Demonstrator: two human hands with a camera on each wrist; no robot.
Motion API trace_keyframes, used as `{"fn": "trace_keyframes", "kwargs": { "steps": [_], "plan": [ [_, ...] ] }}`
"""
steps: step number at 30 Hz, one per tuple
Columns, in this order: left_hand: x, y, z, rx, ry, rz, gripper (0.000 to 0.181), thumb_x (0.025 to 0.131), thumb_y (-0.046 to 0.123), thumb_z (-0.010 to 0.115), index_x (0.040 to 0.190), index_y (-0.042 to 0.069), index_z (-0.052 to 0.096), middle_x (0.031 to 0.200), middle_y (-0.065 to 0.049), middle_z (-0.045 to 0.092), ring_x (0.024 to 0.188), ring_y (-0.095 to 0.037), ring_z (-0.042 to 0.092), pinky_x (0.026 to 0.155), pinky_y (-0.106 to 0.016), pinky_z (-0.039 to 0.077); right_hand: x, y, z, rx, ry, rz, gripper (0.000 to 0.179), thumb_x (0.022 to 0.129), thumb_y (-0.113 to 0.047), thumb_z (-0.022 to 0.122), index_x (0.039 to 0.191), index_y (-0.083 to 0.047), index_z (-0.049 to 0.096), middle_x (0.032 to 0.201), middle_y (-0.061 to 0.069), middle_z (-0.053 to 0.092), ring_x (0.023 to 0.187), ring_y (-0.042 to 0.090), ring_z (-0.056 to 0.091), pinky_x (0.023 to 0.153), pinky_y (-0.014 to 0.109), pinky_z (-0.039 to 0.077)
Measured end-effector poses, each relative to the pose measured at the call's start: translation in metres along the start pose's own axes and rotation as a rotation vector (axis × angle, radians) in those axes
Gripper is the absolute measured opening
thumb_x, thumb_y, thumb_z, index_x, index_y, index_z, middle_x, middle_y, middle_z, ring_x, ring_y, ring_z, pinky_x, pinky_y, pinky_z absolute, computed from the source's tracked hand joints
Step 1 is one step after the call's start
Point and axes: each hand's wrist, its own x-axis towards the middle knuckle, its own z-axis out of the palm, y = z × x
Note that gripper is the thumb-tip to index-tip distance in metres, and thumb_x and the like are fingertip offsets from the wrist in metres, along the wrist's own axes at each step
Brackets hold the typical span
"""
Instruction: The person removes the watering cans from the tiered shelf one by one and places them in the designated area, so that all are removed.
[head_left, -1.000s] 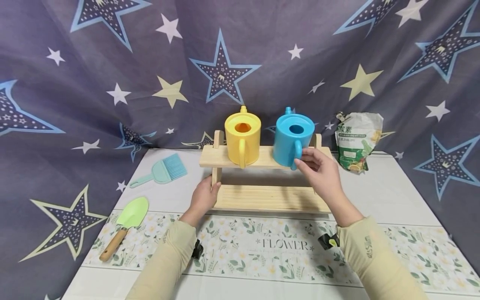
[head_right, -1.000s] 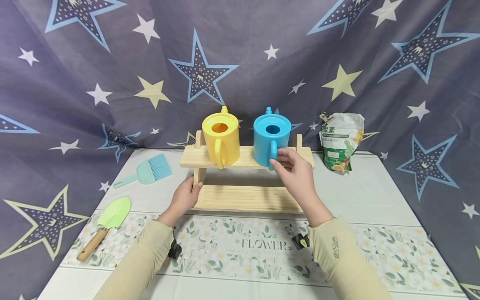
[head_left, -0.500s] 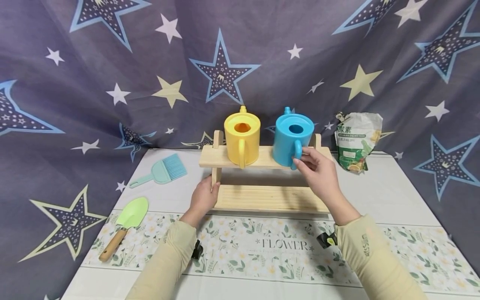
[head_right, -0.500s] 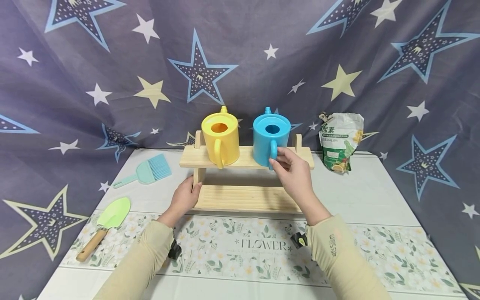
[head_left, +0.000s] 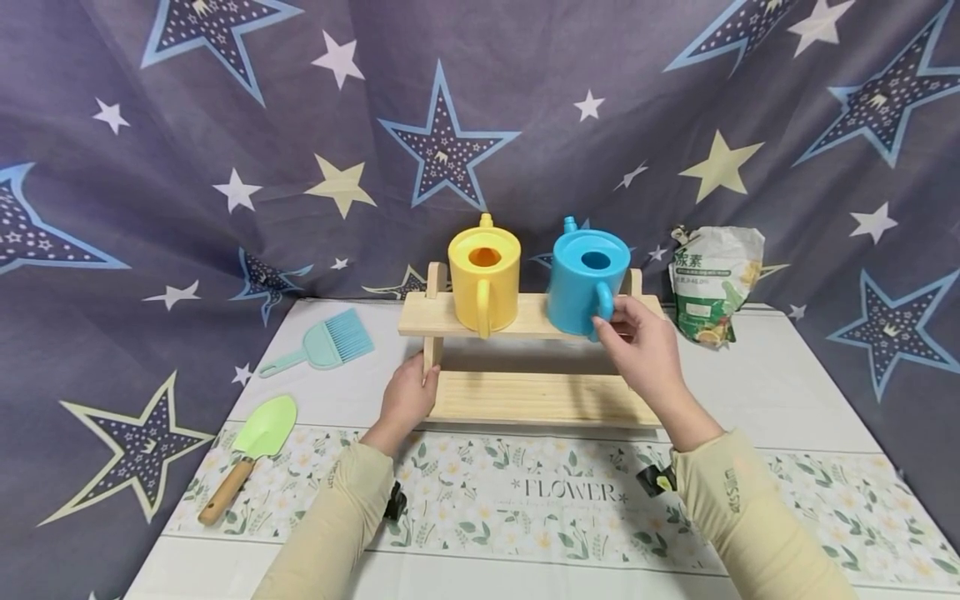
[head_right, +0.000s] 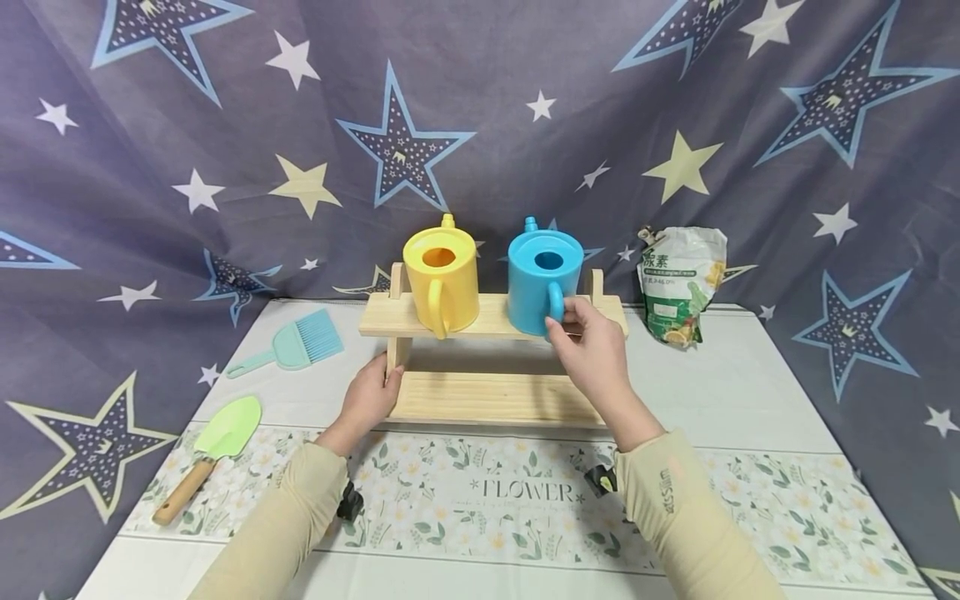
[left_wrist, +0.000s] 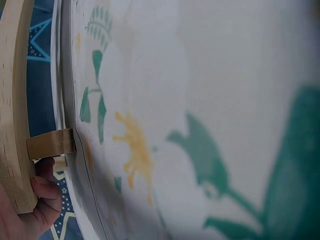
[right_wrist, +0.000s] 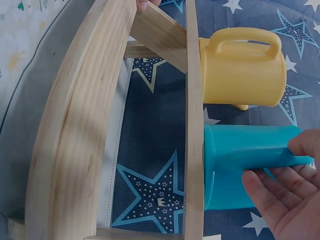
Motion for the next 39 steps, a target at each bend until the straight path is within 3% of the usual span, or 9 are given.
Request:
{"fn": "trace_keyframes", "kwargs": {
  "steps": [19, 29, 36, 39],
  "plan": [
    [0.000, 0.000, 0.000, 0.012, -0.002, 0.003, 0.038, 0.102, 0.024, 0.050, 0.130, -0.001, 0.055, 0.118, -0.020, 0.063, 0.110, -0.036, 0.060, 0.093, -0.050, 0.048, -0.005, 0.011, -0.008, -0.027, 0.057, -0.073, 0.026, 0.095, -0.013, 0.065, 0.113, 0.005, 0.061, 0.100, 0.021, 0.068, 0.097, 0.037, 0.068, 0.079, 0.047, 0.056],
    [0.000, -0.001, 0.000, 0.015, 0.002, 0.006, 0.036, 0.102, 0.024, 0.050, 0.127, 0.000, 0.056, 0.117, -0.019, 0.063, 0.110, -0.036, 0.060, 0.092, -0.050, 0.048, -0.012, 0.010, -0.020, -0.030, 0.091, -0.114, 0.024, 0.095, -0.010, 0.065, 0.114, 0.003, 0.061, 0.101, 0.018, 0.068, 0.098, 0.033, 0.069, 0.079, 0.042, 0.056],
    [0.000, 0.000, 0.000, 0.012, -0.007, 0.004, 0.036, 0.102, 0.024, 0.050, 0.127, -0.001, 0.056, 0.116, -0.019, 0.063, 0.109, -0.037, 0.060, 0.092, -0.050, 0.048, -0.018, 0.010, -0.030, -0.044, 0.109, -0.117, 0.025, 0.095, -0.011, 0.064, 0.115, 0.005, 0.060, 0.101, 0.018, 0.068, 0.097, 0.035, 0.069, 0.079, 0.012, 0.051],
    [0.000, -0.001, 0.000, 0.013, -0.006, 0.005, 0.037, 0.102, 0.024, 0.050, 0.128, -0.001, 0.055, 0.117, -0.019, 0.063, 0.110, -0.037, 0.060, 0.093, -0.051, 0.048, -0.020, 0.011, -0.034, -0.060, 0.117, -0.114, 0.025, 0.095, -0.012, 0.064, 0.114, 0.005, 0.061, 0.101, 0.018, 0.068, 0.096, 0.035, 0.069, 0.080, 0.011, 0.050]
  ]
}}
